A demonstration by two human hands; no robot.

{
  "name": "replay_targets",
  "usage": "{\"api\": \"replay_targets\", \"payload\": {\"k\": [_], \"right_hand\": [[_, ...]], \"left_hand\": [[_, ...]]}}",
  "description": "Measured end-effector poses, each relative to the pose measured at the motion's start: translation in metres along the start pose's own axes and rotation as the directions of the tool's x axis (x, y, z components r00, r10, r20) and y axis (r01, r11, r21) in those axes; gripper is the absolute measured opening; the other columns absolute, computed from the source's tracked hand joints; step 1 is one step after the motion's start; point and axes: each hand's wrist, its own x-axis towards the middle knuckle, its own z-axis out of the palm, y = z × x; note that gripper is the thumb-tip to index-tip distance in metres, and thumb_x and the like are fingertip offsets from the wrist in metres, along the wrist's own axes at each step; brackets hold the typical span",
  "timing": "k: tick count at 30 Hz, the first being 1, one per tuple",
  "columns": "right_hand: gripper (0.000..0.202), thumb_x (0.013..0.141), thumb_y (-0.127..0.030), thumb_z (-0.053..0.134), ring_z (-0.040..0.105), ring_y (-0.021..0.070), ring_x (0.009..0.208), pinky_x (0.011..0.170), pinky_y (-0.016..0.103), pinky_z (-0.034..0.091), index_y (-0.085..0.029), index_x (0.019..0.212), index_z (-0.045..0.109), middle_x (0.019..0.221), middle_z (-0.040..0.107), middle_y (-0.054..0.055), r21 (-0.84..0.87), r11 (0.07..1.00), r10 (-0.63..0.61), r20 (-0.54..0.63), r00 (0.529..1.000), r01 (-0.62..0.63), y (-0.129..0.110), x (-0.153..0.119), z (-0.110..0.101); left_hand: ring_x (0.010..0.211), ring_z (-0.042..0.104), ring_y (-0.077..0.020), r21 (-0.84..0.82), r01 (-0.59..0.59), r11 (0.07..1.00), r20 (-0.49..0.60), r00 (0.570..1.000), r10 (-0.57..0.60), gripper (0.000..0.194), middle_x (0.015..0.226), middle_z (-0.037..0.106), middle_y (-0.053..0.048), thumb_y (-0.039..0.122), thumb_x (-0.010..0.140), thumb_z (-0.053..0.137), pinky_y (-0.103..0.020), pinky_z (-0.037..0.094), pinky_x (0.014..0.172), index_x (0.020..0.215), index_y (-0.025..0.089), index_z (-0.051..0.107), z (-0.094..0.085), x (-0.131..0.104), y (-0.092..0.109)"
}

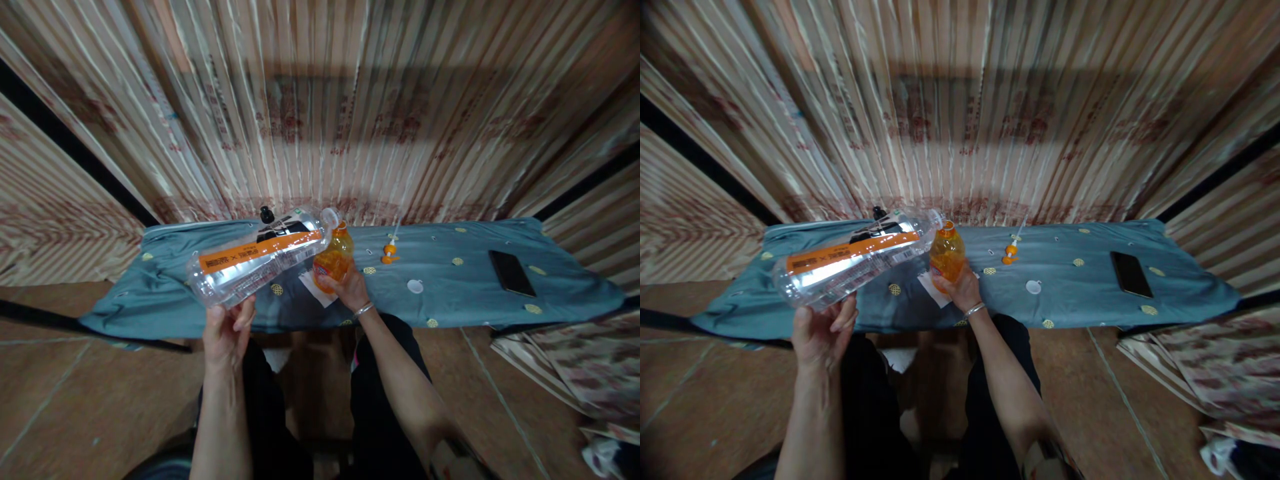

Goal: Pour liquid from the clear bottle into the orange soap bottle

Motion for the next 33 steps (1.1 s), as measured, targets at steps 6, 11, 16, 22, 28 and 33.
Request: {"api": "replay_targets", "payload": {"k": [6,11,16,22,28,33], "right_hand": [[0.064,0.068,-0.045,0.077,0.070,0.0287,0.094,0.081,0.039,0.056,-0.018,0.118,0.048,0.103,0.072,0.011,-0.001,1.000,0.008,-0.010,1.000,-0.008,0.0018,0.0005,0.0008],[0.061,0.068,-0.043,0.078,0.070,0.0276,0.096,0.083,0.037,0.056,-0.018,0.116,0.048,0.105,0.071,0.011,0.019,1.000,-0.006,-0.017,1.000,0.006,0.0016,0.0004,0.0005],[0.062,0.067,-0.043,0.079,0.070,0.0276,0.094,0.081,0.037,0.057,-0.018,0.116,0.048,0.103,0.072,0.011,0.019,1.000,-0.010,-0.017,1.000,0.011,0.0033,0.0011,0.0017],[0.065,0.068,-0.044,0.078,0.070,0.0292,0.096,0.082,0.040,0.057,-0.017,0.119,0.047,0.105,0.071,0.013,-0.006,1.000,-0.014,-0.017,1.000,0.014,0.0050,0.0012,0.0028],[0.064,0.068,-0.045,0.077,0.071,0.0273,0.094,0.081,0.036,0.057,-0.018,0.118,0.048,0.103,0.072,0.011,-0.014,0.999,-0.034,-0.040,0.999,0.033,0.0065,0.0009,0.0043],[0.064,0.068,-0.046,0.077,0.070,0.0273,0.095,0.083,0.037,0.057,-0.017,0.117,0.048,0.104,0.072,0.012,-0.012,0.999,-0.036,-0.038,0.999,0.035,0.0060,0.0011,0.0040]], "left_hand": [[0.036,0.030,-0.0012,-0.005,-0.006,1.000,-0.003,1.000,0.006,0.042,0.073,0.068,-0.005,0.049,0.062,0.080,-0.017,0.020,0.034,0.087,0.018,0.068,0.0007,0.0000,-0.0003],[0.036,0.030,-0.0013,-0.006,-0.014,1.000,-0.009,1.000,0.014,0.042,0.073,0.068,-0.005,0.048,0.062,0.080,-0.017,0.020,0.035,0.089,0.018,0.067,0.0002,0.0003,-0.0009],[0.036,0.030,-0.0012,0.007,-0.017,1.000,-0.013,1.000,0.018,0.041,0.073,0.069,-0.005,0.049,0.062,0.079,-0.018,0.020,0.035,0.089,0.019,0.067,0.0018,-0.0002,-0.0005],[0.035,0.030,-0.0010,0.008,-0.010,1.000,-0.021,1.000,0.010,0.042,0.072,0.069,-0.005,0.049,0.061,0.080,-0.018,0.020,0.035,0.087,0.019,0.067,0.0022,-0.0004,0.0002],[0.036,0.031,-0.0015,0.016,0.003,1.000,-0.020,1.000,-0.002,0.042,0.072,0.069,-0.004,0.050,0.060,0.080,-0.018,0.019,0.035,0.088,0.020,0.067,0.0026,-0.0004,0.0011],[0.035,0.030,-0.0012,0.019,-0.012,1.000,-0.022,1.000,0.012,0.041,0.071,0.069,-0.004,0.050,0.060,0.080,-0.018,0.020,0.035,0.086,0.019,0.067,0.0032,-0.0004,0.0005]]}}
